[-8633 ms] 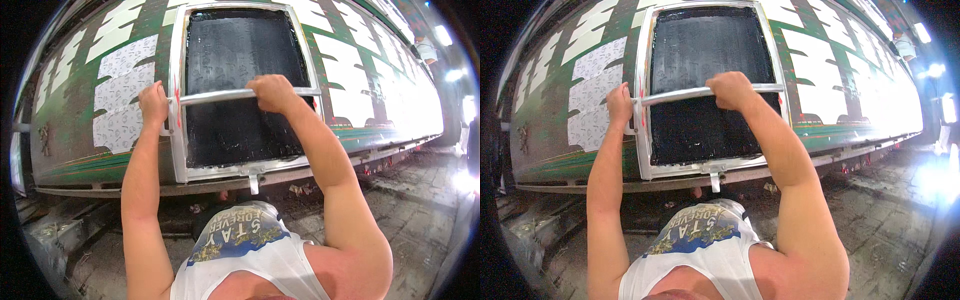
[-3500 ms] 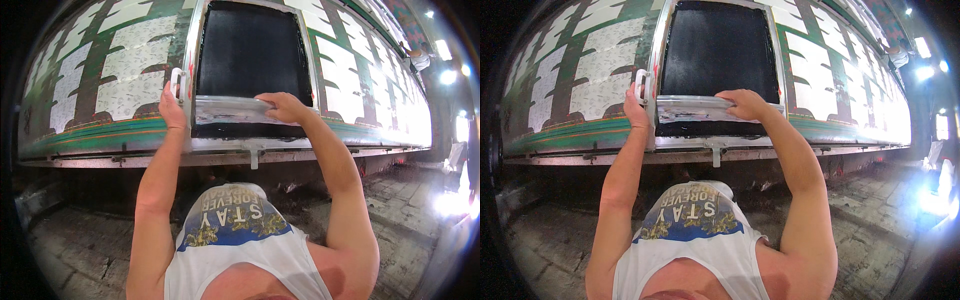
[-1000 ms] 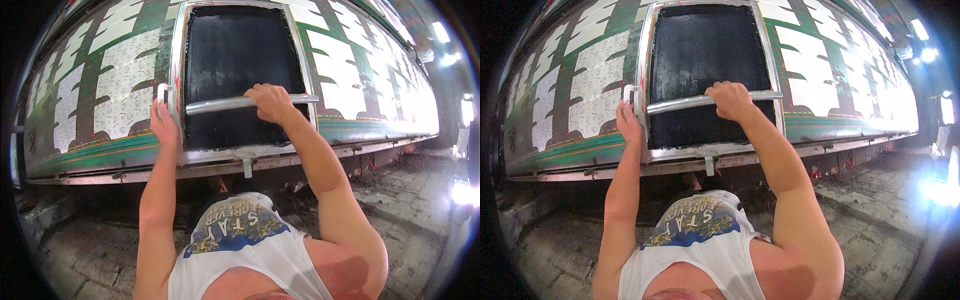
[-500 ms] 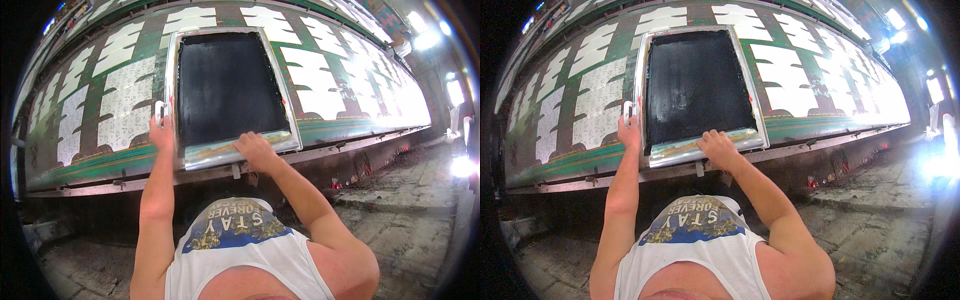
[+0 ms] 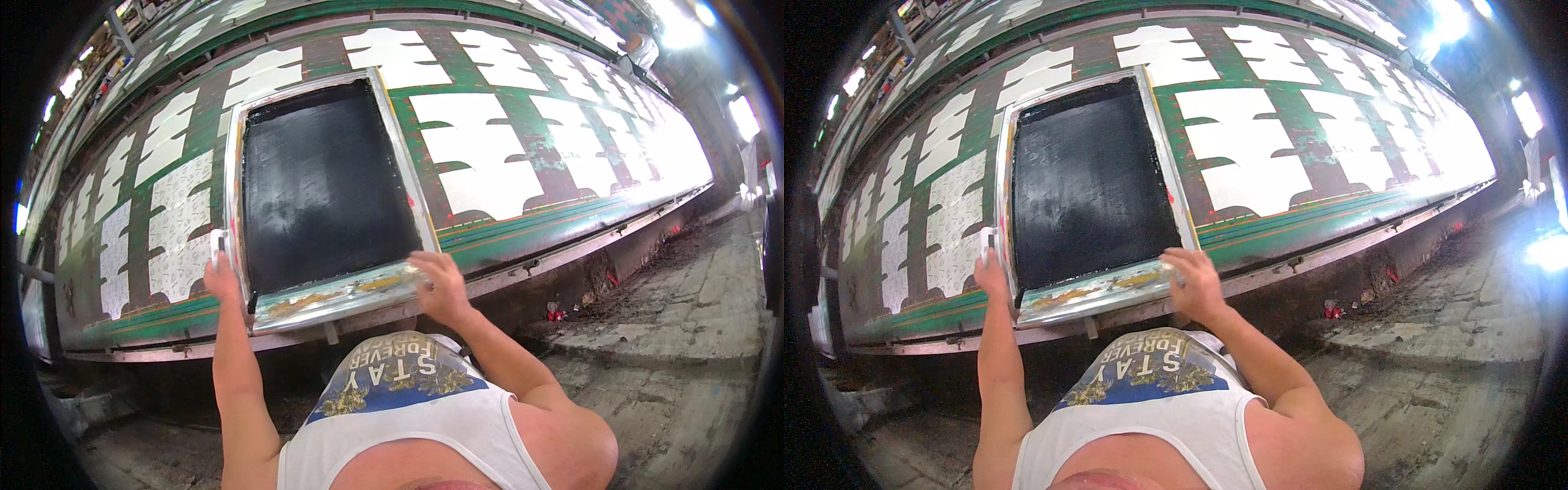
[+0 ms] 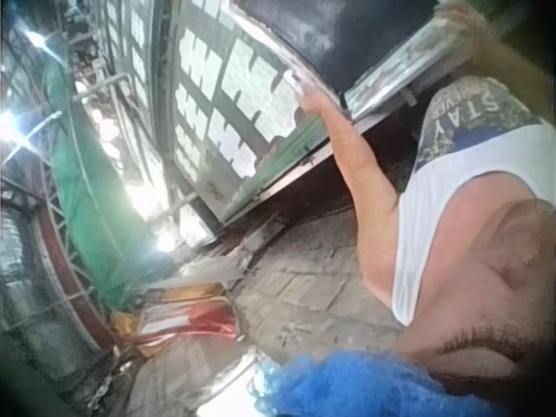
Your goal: The person repeatedly wipes a large flat surface with a handheld squeegee-like tool, moving it back and forth across the surface. The person also briefly wipes the surface with their hand.
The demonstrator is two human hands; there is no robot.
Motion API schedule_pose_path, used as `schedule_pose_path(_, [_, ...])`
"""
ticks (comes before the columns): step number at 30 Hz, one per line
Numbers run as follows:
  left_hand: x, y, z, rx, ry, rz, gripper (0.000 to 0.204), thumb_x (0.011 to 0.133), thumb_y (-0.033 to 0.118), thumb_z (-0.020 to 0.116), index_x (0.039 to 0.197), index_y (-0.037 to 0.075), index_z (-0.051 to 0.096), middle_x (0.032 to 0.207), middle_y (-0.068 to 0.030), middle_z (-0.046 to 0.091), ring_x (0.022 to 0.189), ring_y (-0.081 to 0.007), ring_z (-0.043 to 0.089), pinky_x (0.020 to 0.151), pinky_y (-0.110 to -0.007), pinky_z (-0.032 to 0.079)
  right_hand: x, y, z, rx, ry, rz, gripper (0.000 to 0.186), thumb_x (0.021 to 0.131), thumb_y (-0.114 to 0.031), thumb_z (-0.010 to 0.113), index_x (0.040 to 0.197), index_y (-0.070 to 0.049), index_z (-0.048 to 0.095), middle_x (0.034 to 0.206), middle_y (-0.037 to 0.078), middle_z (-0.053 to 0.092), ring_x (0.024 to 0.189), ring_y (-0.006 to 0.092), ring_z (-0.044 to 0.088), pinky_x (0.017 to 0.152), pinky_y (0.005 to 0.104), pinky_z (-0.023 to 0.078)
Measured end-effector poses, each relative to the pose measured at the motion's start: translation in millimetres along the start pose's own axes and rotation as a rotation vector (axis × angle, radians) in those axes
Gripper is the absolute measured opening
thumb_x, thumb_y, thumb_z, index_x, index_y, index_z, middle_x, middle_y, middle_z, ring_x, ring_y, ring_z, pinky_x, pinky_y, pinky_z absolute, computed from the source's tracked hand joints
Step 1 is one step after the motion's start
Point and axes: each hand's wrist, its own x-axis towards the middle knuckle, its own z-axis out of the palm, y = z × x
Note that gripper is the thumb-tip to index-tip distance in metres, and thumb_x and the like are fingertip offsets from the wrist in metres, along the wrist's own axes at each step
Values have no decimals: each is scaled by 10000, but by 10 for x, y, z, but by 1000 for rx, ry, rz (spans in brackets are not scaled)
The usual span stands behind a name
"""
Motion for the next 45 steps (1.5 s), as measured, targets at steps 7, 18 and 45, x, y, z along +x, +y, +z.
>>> schedule_pose_path(7, [71,43,42,64,30,-40,526,1058,418,715,1142,-100,755,1089,-319,779,1018,-444,746,931,-520,550,-4,820,-224,276,-171,932,528,975,-200,776,1460,-15,682,1338,215,683,1273,379,662,1116,465,524])
schedule_pose_path(18, [74,28,49,-93,34,-83,466,1062,375,736,1029,-89,763,902,-207,772,802,-282,694,802,-467,546,154,635,-75,226,-125,918,501,987,-187,740,1424,56,709,1170,159,763,1086,230,706,998,361,546])
schedule_pose_path(45, [-934,1734,972,-425,-98,-240,393,1057,316,765,1114,-72,795,984,-108,784,868,-189,716,805,-378,567,316,1935,-1672,347,149,919,591,978,-306,817,1455,23,708,1138,138,757,954,179,713,850,335,583])
